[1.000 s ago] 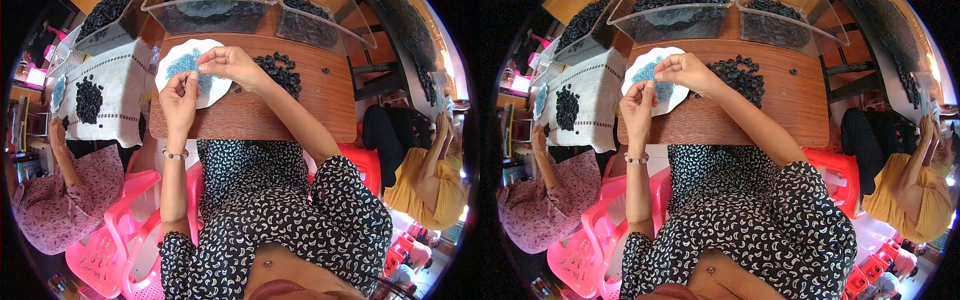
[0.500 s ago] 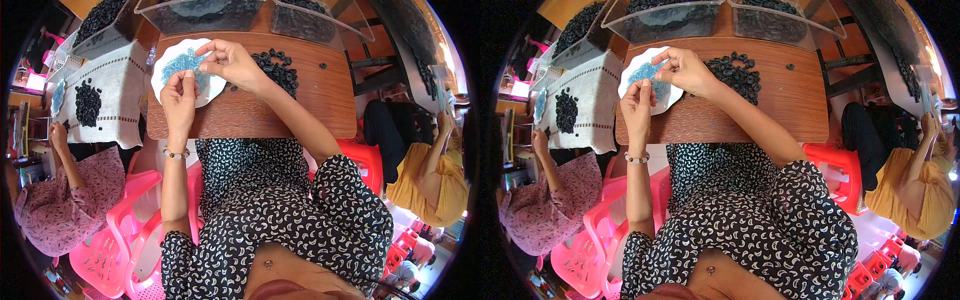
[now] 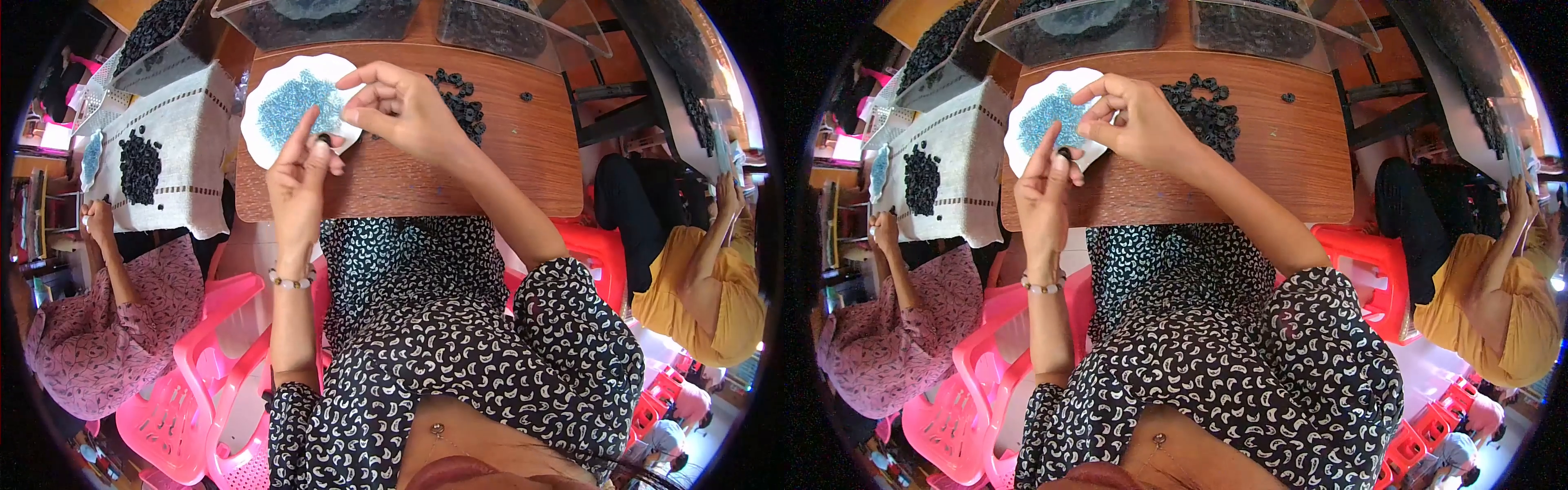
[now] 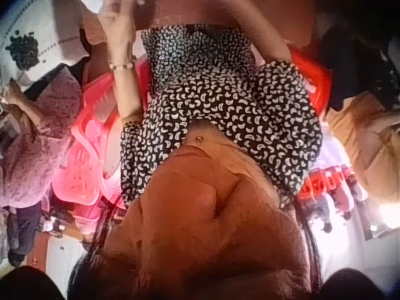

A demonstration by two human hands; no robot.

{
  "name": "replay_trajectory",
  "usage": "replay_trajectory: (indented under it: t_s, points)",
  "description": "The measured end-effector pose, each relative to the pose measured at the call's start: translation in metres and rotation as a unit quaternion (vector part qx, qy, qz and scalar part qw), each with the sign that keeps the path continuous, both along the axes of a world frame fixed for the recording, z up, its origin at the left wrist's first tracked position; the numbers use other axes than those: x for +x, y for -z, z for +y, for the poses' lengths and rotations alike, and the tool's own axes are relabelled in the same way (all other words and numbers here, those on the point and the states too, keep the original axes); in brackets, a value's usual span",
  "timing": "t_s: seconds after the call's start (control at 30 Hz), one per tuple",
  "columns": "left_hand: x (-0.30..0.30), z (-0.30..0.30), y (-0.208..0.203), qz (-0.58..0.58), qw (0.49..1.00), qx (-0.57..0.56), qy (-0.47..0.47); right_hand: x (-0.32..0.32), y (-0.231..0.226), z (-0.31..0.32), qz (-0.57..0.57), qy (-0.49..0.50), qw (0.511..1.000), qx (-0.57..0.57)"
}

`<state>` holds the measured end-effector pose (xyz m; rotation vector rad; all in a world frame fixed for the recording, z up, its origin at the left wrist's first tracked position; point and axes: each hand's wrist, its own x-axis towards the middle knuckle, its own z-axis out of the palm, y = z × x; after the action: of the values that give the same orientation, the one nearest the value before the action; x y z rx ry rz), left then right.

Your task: The person sorts small black plastic parts from a pile on the table before picking one up and inserting a small metal spring from a white plate into it. They then place the assembled piece back onto the table and repeat the process.

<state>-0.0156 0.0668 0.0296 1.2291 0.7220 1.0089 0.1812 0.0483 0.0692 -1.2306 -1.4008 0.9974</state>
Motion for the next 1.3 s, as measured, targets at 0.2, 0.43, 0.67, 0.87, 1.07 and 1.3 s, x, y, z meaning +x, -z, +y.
replay_trajectory:
  t_s: [0.2,0.43,0.67,0.87,1.07,1.3]
  points:
    - [0.012,-0.044,0.002,0.009,0.999,0.051,0.007,0.005,-0.003,-0.055,-0.002,0.011,1.000,0.003]
    - [0.027,-0.059,0.009,0.092,0.989,0.113,-0.024,0.014,0.003,-0.090,0.019,0.043,0.999,0.017]
    - [0.029,-0.068,-0.002,0.250,0.915,0.314,-0.032,0.018,0.012,-0.102,-0.193,0.072,0.968,0.143]
    - [0.030,-0.071,0.018,0.197,0.955,0.222,-0.018,0.021,0.028,-0.108,-0.145,0.080,0.982,0.089]
    - [0.036,-0.080,0.019,0.224,0.948,0.224,-0.028,0.018,0.027,-0.118,-0.122,0.073,0.990,0.023]
    - [0.032,-0.086,0.029,0.238,0.951,0.194,0.023,0.016,0.040,-0.123,-0.158,0.088,0.982,0.046]
